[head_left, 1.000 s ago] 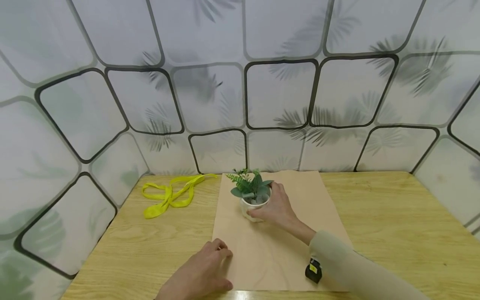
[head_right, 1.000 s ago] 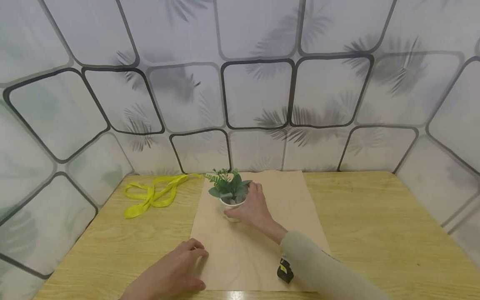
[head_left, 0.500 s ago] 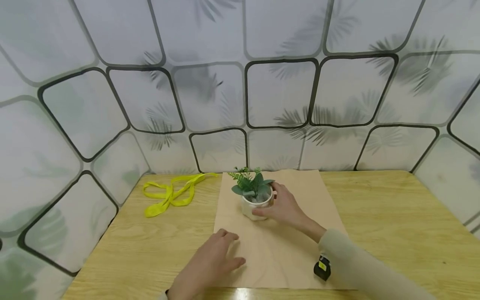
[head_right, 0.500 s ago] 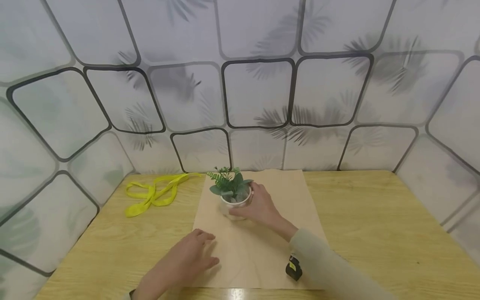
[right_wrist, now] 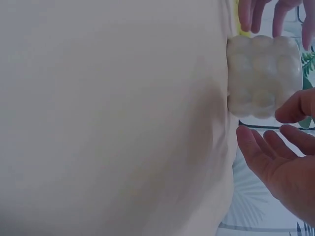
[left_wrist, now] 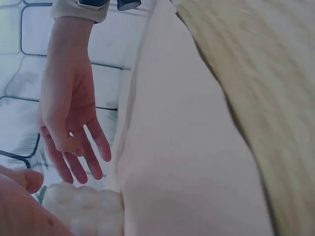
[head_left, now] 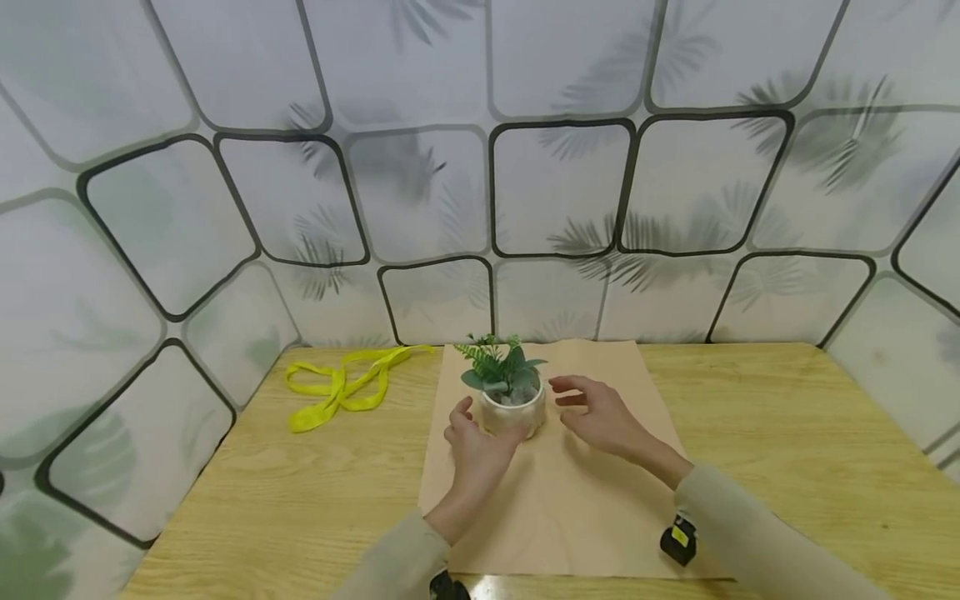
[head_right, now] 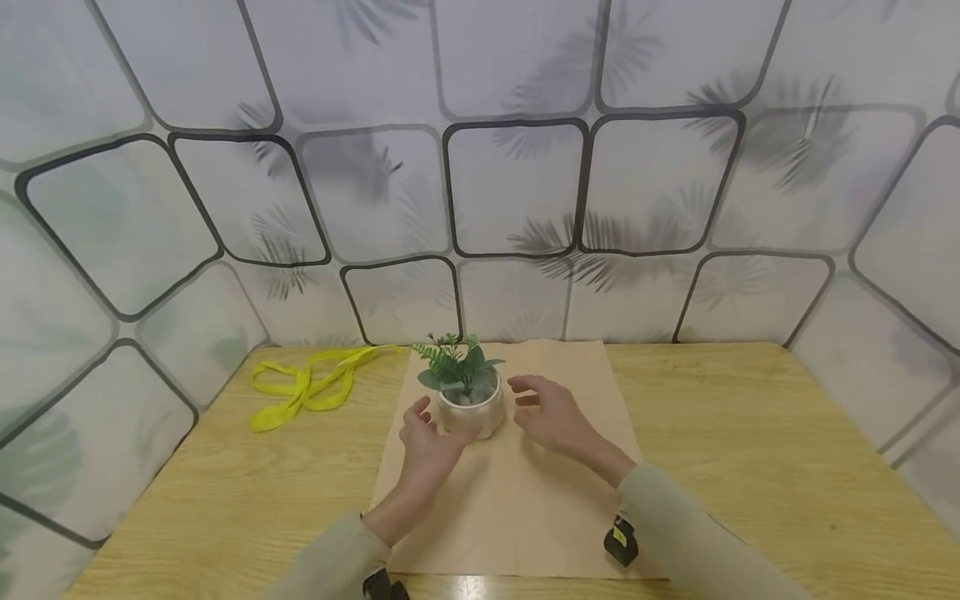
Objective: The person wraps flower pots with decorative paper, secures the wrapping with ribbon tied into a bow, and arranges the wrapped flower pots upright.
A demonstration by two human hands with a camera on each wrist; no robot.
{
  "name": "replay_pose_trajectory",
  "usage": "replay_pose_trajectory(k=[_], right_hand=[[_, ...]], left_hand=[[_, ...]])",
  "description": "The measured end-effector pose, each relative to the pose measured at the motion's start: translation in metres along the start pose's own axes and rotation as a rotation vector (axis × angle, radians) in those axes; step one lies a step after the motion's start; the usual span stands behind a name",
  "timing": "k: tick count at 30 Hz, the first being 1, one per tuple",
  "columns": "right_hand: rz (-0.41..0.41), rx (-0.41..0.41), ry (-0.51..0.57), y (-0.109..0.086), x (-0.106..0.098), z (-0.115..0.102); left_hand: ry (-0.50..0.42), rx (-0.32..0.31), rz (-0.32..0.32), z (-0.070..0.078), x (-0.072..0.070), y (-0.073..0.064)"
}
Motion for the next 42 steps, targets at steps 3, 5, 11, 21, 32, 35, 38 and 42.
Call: replay_pose_trajectory(k=[3,5,11,21,32,35,38,42], right_hand=[[0.009,-0.007,-0.027,-0.001,-0.003,0.001],[0.012,-0.011,-0.038,-0.002,-0.005,0.002],[0.031,-0.036,-0.038,-0.002,-0.009,0.000],[0.055,-0.058,-0.052,-0.003,-0.012,0.004],[0.064,-0.052,-0.044,-0.002,-0.010,0.005],[0.068,-0.031,-0.012,0.000,-0.008,0.007],[0.061,0.015,0.062,0.003,-0.005,0.009],[0.026,0.097,0.204,0.008,0.004,0.012]], left_hand=[[-0.024,-0.035,0.061,-0.004,0.006,0.006],[-0.050,-0.050,0.088,-0.006,0.011,0.010],[-0.021,-0.001,0.177,-0.003,0.019,0.016],[0.055,0.045,0.189,0.002,0.021,0.020],[-0.002,0.039,0.151,-0.002,0.013,0.022],[-0.082,0.021,0.133,-0.003,0.012,0.025],[-0.158,-0.003,0.119,-0.004,0.010,0.026],[-0.240,-0.052,0.122,-0.009,0.008,0.027]])
Point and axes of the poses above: each hand's wrist, its own y-axis towards the middle knuckle, its own x-axis out of the palm, z = x × y, the point moved 10 cm from there along y, towards the middle knuckle, and after that the axes turned 2 degrees about x, right-handed, at the moved point
